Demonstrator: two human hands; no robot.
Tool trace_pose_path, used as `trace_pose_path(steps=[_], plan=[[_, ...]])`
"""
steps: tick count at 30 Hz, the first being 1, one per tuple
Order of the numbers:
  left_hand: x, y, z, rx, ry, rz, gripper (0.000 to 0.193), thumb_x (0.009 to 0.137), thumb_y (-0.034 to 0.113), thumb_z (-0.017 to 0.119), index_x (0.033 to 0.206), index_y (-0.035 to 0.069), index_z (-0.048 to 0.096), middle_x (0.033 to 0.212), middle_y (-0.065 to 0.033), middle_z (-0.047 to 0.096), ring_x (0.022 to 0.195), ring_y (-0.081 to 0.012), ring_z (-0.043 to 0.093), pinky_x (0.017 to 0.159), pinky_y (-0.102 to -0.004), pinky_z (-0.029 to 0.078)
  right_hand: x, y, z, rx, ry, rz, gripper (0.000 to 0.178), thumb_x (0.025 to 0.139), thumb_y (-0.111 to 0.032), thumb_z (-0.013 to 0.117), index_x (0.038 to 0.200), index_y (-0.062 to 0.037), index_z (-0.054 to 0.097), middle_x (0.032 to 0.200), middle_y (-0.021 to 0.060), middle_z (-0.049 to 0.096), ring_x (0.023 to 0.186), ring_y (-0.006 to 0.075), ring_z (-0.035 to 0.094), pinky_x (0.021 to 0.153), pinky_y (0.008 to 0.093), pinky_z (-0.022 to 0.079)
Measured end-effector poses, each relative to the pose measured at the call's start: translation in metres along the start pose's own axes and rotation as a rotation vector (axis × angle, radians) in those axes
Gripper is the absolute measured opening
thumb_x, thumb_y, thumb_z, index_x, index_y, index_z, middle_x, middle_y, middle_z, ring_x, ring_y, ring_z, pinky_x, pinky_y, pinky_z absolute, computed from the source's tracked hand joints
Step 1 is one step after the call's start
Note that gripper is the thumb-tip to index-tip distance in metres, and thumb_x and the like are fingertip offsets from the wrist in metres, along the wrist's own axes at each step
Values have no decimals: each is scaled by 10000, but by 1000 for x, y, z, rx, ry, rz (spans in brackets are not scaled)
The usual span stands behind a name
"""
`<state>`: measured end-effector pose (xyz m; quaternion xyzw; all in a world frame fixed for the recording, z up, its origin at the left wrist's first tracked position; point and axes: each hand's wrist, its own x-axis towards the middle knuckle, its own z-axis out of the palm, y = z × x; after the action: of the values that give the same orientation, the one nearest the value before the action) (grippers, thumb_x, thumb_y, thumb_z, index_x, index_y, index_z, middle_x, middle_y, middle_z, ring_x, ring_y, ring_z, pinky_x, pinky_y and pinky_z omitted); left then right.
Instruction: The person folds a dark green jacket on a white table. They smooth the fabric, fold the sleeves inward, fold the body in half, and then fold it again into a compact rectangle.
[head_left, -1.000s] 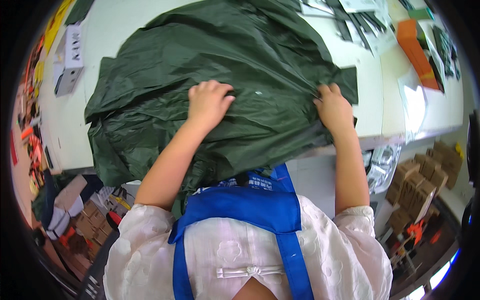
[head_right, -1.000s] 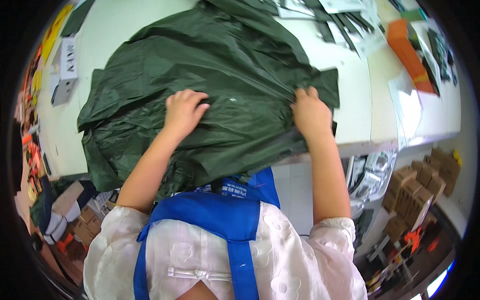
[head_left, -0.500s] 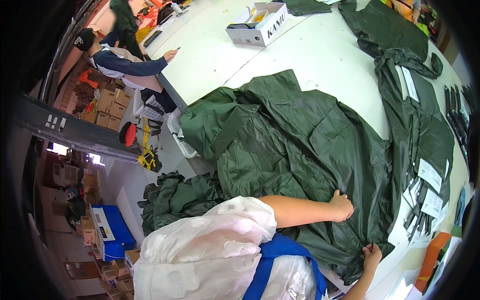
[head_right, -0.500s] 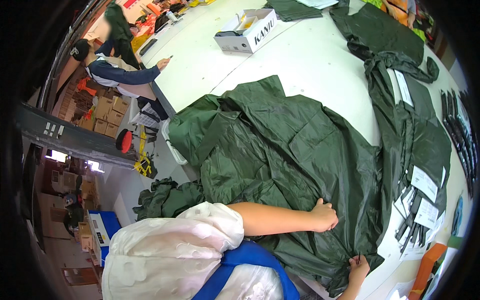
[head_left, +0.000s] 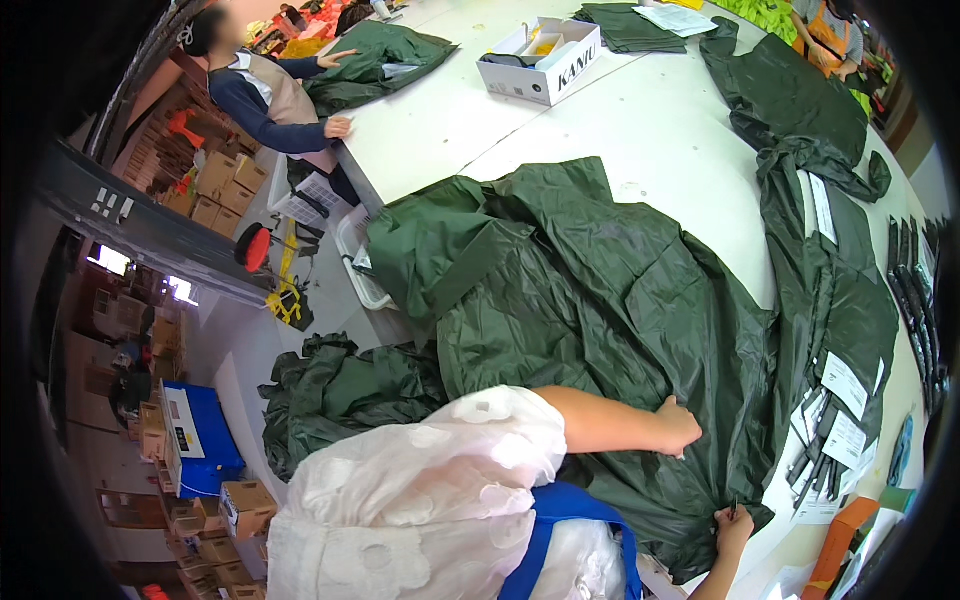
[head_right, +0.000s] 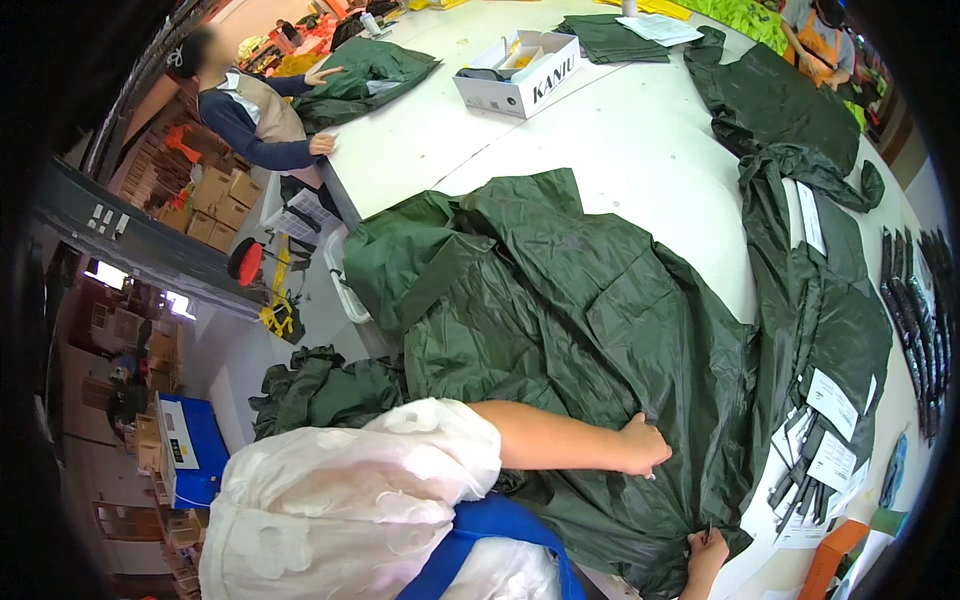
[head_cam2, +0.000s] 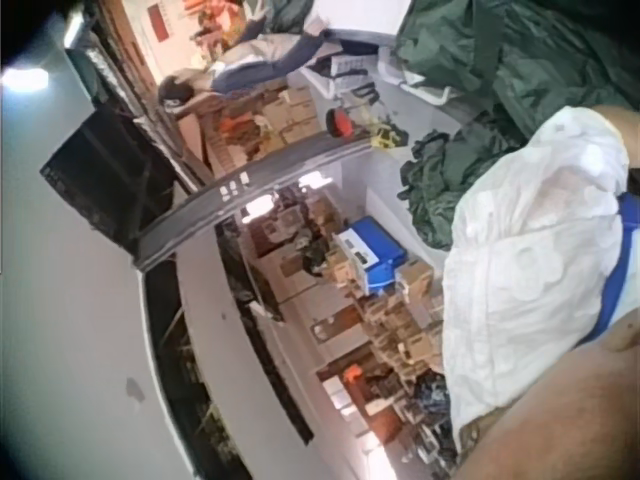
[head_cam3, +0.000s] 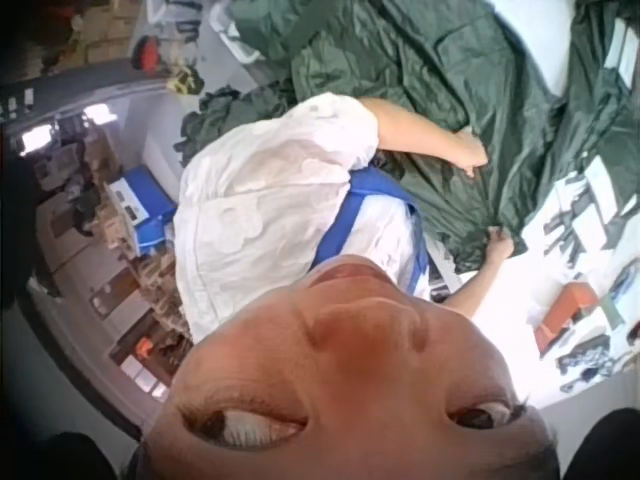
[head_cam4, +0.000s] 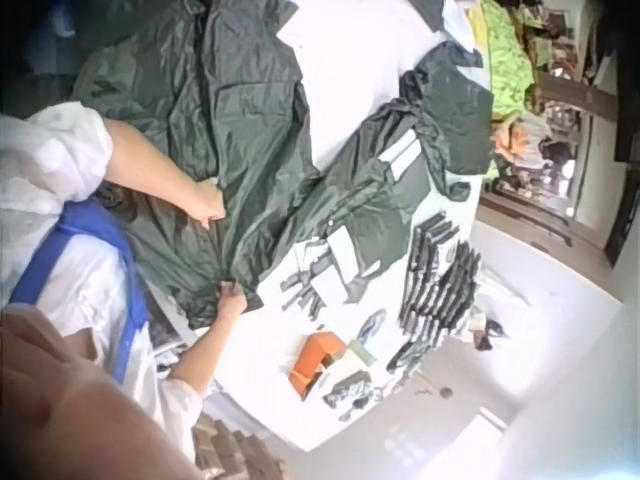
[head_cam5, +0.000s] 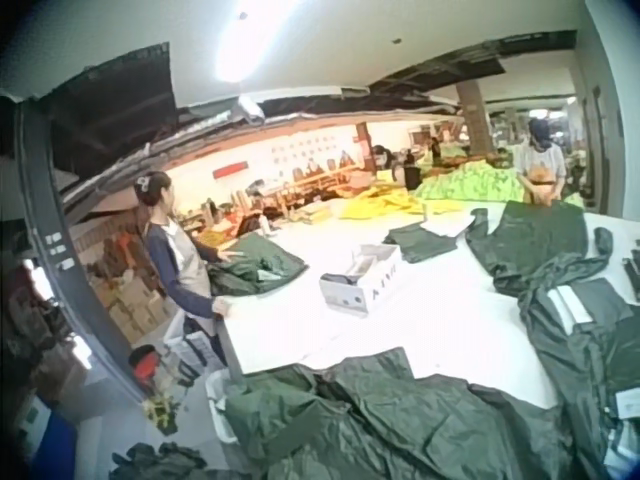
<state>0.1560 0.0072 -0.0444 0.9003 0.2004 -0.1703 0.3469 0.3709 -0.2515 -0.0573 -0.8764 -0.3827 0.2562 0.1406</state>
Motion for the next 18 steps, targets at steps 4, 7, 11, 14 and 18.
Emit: trace_pose_path(steps=[4, 7, 11, 14, 18], plan=[[-57, -34, -69, 292, 167, 54, 268, 708, 367, 706, 855, 143, 691, 886, -90, 692, 901, -289, 658, 775, -487, 460, 8, 56, -30, -339, 268, -60, 139, 771, -105, 626, 819, 7, 559, 773, 203, 610, 741, 395, 602, 657, 476, 464], [-100, -107, -82, 312, 482, 205, 131, 741, 272, 666, 727, 143, 644, 711, -82, 628, 745, -293, 639, 639, -430, 497, 23, 108, -52, -532, 305, 115, 329, 856, -167, 598, 1155, -44, 537, 1129, 184, 593, 990, 394, 571, 818, 476, 473], [-115, -134, -72, 301, 555, -40, 123, 824, 259, 633, 884, 166, 687, 891, -17, 640, 941, -249, 571, 833, -407, 398, 47, -39, -53, -307, 488, 131, 249, 854, -172, 608, 1084, -76, 605, 1099, 157, 607, 972, 357, 601, 804, 424, 493], [-108, -147, -73, 303, 503, -57, 131, 816, 252, 639, 900, 165, 690, 889, -9, 655, 924, -244, 584, 830, -402, 405, 37, -157, -1, 39, 172, -286, 182, 876, -172, 591, 1025, -92, 657, 1022, 145, 646, 922, 346, 621, 795, 401, 498], [-96, -173, -69, 277, 519, 162, 161, 784, 267, 657, 891, 163, 719, 906, -35, 700, 855, -256, 652, 733, -398, 493, 43, -217, 50, -81, 72, -308, 189, 853, -189, 595, 1004, -78, 616, 1016, 163, 611, 914, 385, 593, 779, 449, 487]])
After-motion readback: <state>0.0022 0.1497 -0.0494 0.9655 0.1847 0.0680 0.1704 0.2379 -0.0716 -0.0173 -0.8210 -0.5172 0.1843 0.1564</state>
